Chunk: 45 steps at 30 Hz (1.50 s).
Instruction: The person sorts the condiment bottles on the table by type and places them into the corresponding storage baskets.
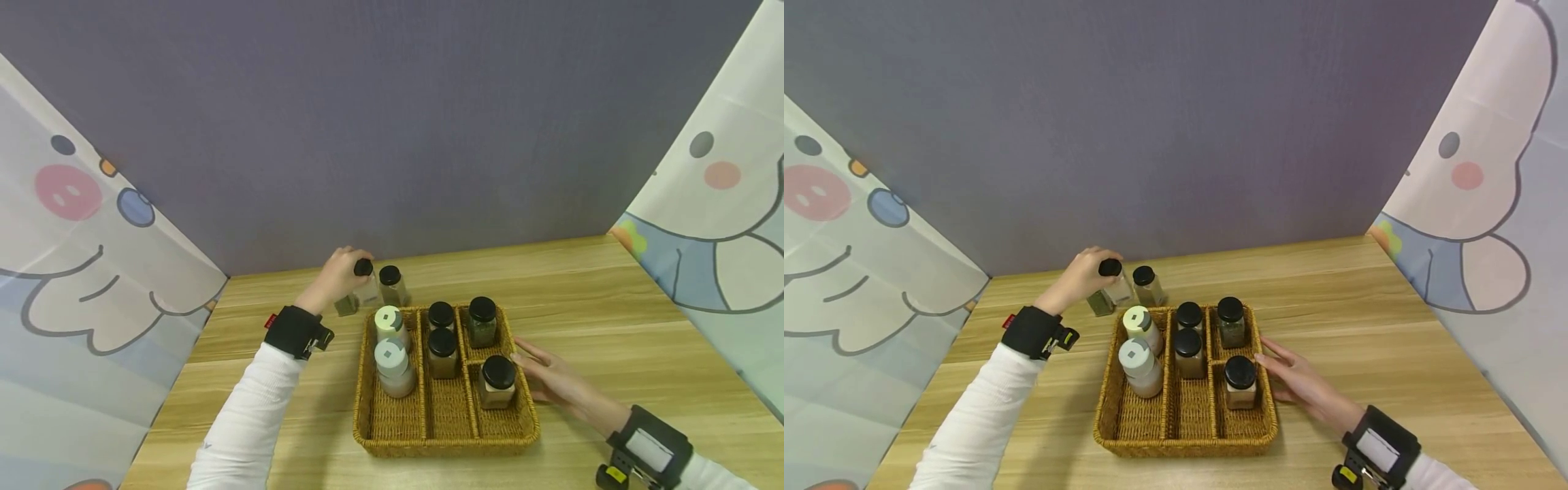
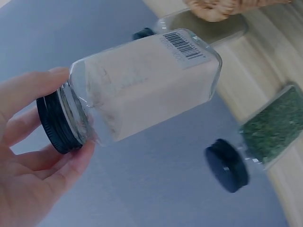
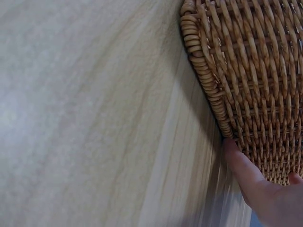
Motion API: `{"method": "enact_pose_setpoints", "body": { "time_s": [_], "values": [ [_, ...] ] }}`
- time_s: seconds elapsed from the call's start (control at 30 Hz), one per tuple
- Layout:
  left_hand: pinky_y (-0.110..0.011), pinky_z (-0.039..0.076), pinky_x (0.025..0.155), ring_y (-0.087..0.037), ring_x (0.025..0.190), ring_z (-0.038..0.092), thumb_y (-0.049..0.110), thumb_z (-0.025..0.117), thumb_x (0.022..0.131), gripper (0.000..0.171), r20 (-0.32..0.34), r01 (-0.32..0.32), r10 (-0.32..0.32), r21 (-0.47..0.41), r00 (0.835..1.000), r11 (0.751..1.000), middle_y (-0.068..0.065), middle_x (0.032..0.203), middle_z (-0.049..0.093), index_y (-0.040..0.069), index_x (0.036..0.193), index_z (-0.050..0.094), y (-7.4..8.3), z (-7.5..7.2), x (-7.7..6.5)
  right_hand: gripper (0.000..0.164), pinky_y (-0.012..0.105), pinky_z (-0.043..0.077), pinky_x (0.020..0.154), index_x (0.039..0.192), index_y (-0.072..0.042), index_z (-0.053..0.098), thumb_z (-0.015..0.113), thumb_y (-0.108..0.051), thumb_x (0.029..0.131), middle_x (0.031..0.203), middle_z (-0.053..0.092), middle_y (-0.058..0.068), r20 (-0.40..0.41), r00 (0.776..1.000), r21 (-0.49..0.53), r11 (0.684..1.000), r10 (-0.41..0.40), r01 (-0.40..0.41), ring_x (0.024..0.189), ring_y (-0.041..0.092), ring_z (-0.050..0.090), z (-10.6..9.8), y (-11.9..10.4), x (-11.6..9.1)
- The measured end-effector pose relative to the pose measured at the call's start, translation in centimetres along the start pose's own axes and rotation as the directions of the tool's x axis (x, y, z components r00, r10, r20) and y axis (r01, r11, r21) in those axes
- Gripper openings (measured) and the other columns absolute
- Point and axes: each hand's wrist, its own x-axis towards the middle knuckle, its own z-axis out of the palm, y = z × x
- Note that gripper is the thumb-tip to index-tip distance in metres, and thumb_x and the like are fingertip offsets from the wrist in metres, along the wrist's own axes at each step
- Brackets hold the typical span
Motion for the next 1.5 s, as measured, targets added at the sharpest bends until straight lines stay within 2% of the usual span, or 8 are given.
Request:
{"method": "enact_pose_setpoints", "body": {
  "time_s": [0.37,0.67,0.87,1.13,1.4,1.5],
  "values": [
    [-0.037,0.047,0.075,-0.032,0.094,0.049,0.01,0.067,0.077,0.036,0.047,-0.033,0.032,0.018,0.998,0.999,-0.017,0.101,0.056,0.002,0.111,0.058,2.4,-1.8,0.5,0.07,0.053,0.038,0.09,0.143,-0.011,0.007,0.048,-0.032,0.09,0.143,0.002,0.027,-0.001,1.0,-0.007,1.0,0.01,-0.01,0.127,0.045,0.01,0.0,0.0,0.0],
    [-0.038,0.046,0.079,-0.031,0.097,0.05,0.01,0.067,0.078,0.037,0.11,-0.073,0.071,0.016,0.991,0.997,-0.016,0.104,0.056,0.003,0.113,0.058,4.8,-2.7,0.3,0.069,0.054,0.037,0.09,0.143,-0.011,0.005,0.046,-0.032,0.091,0.143,0.002,0.027,0.005,1.0,-0.002,1.0,0.005,-0.005,0.127,0.046,0.009,-0.1,0.0,0.0],
    [-0.036,0.047,0.078,-0.029,0.097,0.05,0.009,0.067,0.077,0.037,0.129,-0.096,0.094,0.006,0.987,0.995,-0.014,0.103,0.056,0.004,0.113,0.058,6.0,-2.9,0.1,0.069,0.054,0.037,0.09,0.143,-0.011,0.006,0.046,-0.031,0.091,0.143,0.003,0.027,0.006,1.0,-0.003,1.0,0.001,-0.001,0.127,0.046,0.01,0.0,0.1,0.1],
    [-0.033,0.047,0.079,-0.025,0.094,0.053,0.007,0.068,0.075,0.035,0.12,-0.159,0.159,-0.008,0.98,0.987,-0.012,0.1,0.058,0.003,0.109,0.06,7.4,-3.0,-0.1,0.07,0.055,0.037,0.09,0.143,-0.01,0.005,0.047,-0.032,0.091,0.143,0.001,0.027,0.009,1.0,-0.011,1.0,0.001,-0.001,0.127,0.047,0.009,0.1,0.0,0.1],
    [-0.031,0.046,0.08,-0.024,0.096,0.051,0.013,0.068,0.076,0.037,0.174,-0.175,0.172,0.003,0.97,0.985,-0.01,0.103,0.057,0.005,0.112,0.06,9.0,-2.8,-0.3,0.07,0.053,0.038,0.09,0.143,-0.009,0.005,0.047,-0.032,0.091,0.142,0.002,0.028,0.012,1.0,-0.003,1.0,-0.011,0.011,0.127,0.046,0.01,0.0,0.2,0.1],
    [-0.029,0.046,0.077,-0.022,0.095,0.051,0.012,0.068,0.077,0.036,0.178,-0.203,0.202,-0.009,0.963,0.979,-0.01,0.103,0.056,0.006,0.111,0.06,9.6,-2.7,-0.6,0.07,0.053,0.038,0.09,0.143,-0.009,0.005,0.047,-0.032,0.091,0.142,0.003,0.028,0.014,1.0,-0.003,1.0,-0.013,0.013,0.127,0.046,0.01,0.0,0.2,0.1]
  ]
}}
